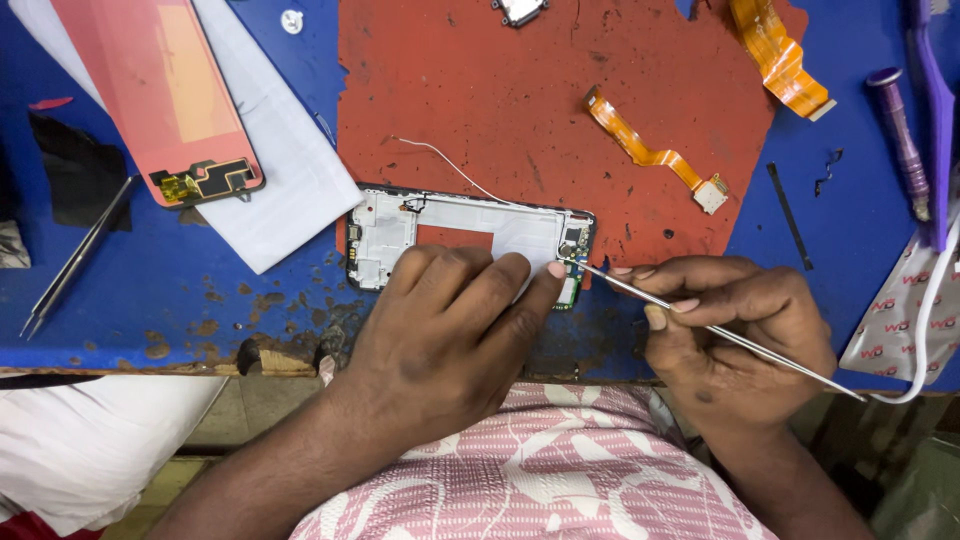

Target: The person uses tweezers to remove a small component from a disassembled phone chassis, then places a ribbon cable into the chassis and secures it. The person continues to adjust and connect internal components within the phone frame.

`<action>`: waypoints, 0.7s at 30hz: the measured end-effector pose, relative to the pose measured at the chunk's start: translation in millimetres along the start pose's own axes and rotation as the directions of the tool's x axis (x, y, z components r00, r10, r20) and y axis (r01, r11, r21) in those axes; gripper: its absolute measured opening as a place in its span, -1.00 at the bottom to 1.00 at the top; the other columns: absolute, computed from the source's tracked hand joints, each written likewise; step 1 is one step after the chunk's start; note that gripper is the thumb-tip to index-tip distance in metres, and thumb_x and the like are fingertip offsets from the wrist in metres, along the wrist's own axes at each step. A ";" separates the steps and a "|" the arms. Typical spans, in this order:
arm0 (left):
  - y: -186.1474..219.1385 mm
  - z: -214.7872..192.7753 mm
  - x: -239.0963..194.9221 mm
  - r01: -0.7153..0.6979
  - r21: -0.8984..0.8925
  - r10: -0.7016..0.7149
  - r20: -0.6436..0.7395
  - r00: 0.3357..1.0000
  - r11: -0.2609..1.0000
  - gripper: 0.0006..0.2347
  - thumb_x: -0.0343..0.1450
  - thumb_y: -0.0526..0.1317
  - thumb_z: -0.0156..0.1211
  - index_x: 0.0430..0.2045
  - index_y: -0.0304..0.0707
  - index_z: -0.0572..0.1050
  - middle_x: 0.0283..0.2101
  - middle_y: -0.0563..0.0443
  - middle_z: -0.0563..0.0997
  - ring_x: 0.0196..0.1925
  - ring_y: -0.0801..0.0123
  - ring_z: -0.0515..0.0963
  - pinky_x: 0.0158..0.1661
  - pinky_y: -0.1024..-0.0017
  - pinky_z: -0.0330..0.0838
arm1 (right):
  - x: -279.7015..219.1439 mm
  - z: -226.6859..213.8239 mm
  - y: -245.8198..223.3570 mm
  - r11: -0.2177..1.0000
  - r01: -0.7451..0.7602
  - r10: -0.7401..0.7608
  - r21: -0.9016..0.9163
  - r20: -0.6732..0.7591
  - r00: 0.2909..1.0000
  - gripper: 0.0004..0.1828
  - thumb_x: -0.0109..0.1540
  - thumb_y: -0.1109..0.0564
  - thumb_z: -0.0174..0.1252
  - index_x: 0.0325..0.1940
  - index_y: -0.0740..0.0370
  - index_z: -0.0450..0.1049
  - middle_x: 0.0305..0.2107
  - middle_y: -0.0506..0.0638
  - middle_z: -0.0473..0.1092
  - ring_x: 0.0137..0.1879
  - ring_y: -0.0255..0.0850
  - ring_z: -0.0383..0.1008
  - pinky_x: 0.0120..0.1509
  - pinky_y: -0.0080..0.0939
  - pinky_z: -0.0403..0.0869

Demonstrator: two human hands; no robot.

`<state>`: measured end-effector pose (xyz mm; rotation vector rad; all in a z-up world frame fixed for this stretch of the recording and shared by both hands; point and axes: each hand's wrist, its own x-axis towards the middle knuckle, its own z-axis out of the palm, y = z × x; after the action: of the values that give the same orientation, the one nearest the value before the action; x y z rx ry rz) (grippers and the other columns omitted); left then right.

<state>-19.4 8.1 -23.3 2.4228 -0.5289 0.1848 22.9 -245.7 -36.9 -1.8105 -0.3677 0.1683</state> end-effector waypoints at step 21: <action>-4.4 4.5 2.1 0.014 0.072 -0.021 0.092 0.996 0.997 -0.64 0.45 -0.26 0.19 0.17 -0.32 0.49 0.06 -0.08 0.45 0.05 0.22 0.45 -0.03 0.20 0.29 | -0.5 -1.5 -3.1 0.986 -0.060 0.067 0.156 -0.039 0.997 -0.75 0.41 0.34 0.25 -0.04 0.30 0.26 -0.15 0.26 0.51 0.02 -0.15 0.64 0.16 -0.23 0.67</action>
<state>-15.6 7.7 -28.8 2.5144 -0.5509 0.0854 22.4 -246.6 -33.5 -1.6706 -0.2588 0.1956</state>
